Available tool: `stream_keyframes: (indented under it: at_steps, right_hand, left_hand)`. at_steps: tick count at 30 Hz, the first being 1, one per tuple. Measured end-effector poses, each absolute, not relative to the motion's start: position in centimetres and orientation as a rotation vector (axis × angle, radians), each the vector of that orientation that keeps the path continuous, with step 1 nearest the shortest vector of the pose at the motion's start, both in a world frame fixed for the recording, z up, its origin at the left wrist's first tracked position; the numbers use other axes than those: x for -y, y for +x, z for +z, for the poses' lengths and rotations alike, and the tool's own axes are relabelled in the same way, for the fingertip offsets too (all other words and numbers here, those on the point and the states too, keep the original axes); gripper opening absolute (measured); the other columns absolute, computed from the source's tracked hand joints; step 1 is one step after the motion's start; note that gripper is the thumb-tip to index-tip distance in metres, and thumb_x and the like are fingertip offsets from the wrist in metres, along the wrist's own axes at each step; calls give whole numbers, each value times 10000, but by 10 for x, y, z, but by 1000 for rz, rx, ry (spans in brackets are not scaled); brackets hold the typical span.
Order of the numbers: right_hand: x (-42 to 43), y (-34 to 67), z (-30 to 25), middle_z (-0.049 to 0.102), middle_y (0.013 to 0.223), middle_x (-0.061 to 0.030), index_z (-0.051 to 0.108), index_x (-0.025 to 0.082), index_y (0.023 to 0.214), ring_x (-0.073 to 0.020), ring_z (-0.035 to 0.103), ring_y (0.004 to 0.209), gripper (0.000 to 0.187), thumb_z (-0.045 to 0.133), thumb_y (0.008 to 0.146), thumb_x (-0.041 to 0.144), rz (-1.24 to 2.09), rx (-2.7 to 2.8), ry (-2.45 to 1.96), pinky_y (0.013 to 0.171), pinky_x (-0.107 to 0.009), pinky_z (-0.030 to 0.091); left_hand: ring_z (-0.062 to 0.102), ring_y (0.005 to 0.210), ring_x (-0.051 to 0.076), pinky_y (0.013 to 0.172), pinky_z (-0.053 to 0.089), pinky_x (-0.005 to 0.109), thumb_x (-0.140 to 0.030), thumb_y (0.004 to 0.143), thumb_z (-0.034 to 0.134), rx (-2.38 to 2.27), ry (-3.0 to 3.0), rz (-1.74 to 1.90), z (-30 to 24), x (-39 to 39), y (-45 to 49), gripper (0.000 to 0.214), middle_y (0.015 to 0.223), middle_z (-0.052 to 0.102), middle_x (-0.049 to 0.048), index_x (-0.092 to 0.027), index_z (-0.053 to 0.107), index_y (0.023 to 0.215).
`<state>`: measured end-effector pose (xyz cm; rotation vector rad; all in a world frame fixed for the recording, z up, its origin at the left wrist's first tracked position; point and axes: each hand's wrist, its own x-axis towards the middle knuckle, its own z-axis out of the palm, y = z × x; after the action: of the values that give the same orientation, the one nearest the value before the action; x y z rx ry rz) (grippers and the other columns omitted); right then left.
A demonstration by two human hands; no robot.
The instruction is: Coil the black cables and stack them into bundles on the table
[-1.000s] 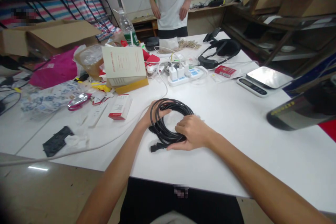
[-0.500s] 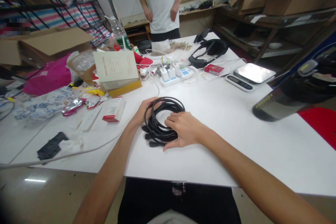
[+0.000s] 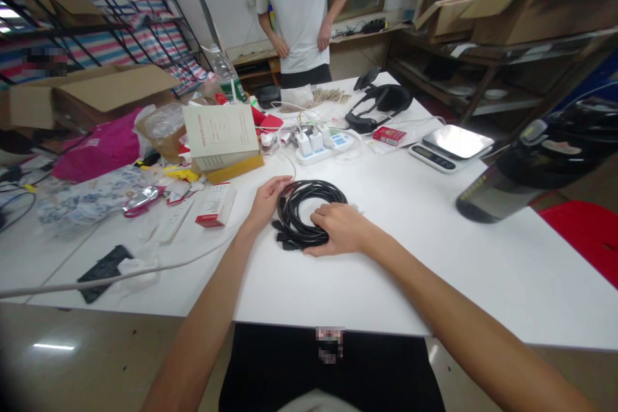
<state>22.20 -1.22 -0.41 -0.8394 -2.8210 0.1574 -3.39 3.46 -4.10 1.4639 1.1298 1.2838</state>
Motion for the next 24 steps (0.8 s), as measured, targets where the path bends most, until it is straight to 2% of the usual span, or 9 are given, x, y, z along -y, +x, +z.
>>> stream_keyframes:
  at_steps: [3, 6, 12, 17, 21, 24]
  right_hand:
    - [6, 228, -3, 735, 957, -110, 690, 141, 943, -245, 684, 856, 606, 653, 918, 746, 139, 2797, -895, 762, -345, 386]
    - [2, 232, -3, 744, 955, -122, 696, 138, 941, -248, 682, 853, 604, 654, 919, 740, 112, 2766, -927, 761, -343, 381]
    - [-2, 234, -2, 734, 896, -94, 695, 153, 895, -204, 638, 773, 584, 648, 907, 735, 131, 2780, -946, 696, -322, 319]
    - [-4, 242, 0, 705, 814, -60, 663, 174, 806, -161, 565, 693, 481, 701, 851, 651, 204, 2774, -983, 649, -313, 229]
    - [-9, 249, -1, 678, 806, -59, 609, 182, 780, -161, 539, 696, 466, 713, 853, 630, 199, 2751, -974, 677, -314, 273]
    - [-14, 251, 5, 655, 835, -66, 565, 190, 818, -175, 528, 737, 583, 742, 818, 746, 198, 2626, -868, 742, -325, 353]
  left_hand:
    - [721, 1279, 276, 1188, 498, 456, -663, 1009, 584, -1161, 1451, 1318, -39, -33, -31, 594, 1305, 783, 168, -144, 717, 1266]
    - [688, 1322, 276, 1221, 459, 441, -659, 1030, 561, -1203, 1552, 1290, -30, -24, -24, 584, 1348, 764, 157, -145, 736, 1247]
    - [659, 1355, 286, 1206, 475, 427, -558, 950, 741, -1141, 1691, 1165, -29, -13, -11, 562, 1423, 712, 156, -169, 662, 1348]
    - [605, 1413, 277, 1245, 438, 429, -501, 977, 722, -1147, 1785, 1191, -38, -8, -2, 594, 1511, 626, 177, -172, 571, 1448]
    - [554, 1426, 279, 1271, 392, 472, -473, 1021, 658, -1293, 1983, 1228, -32, -5, 5, 506, 1482, 620, 165, -187, 587, 1432]
    - [557, 1396, 284, 1263, 391, 486, -439, 1017, 669, -1307, 2109, 1295, -14, 1, 9, 416, 1416, 663, 142, -207, 646, 1361]
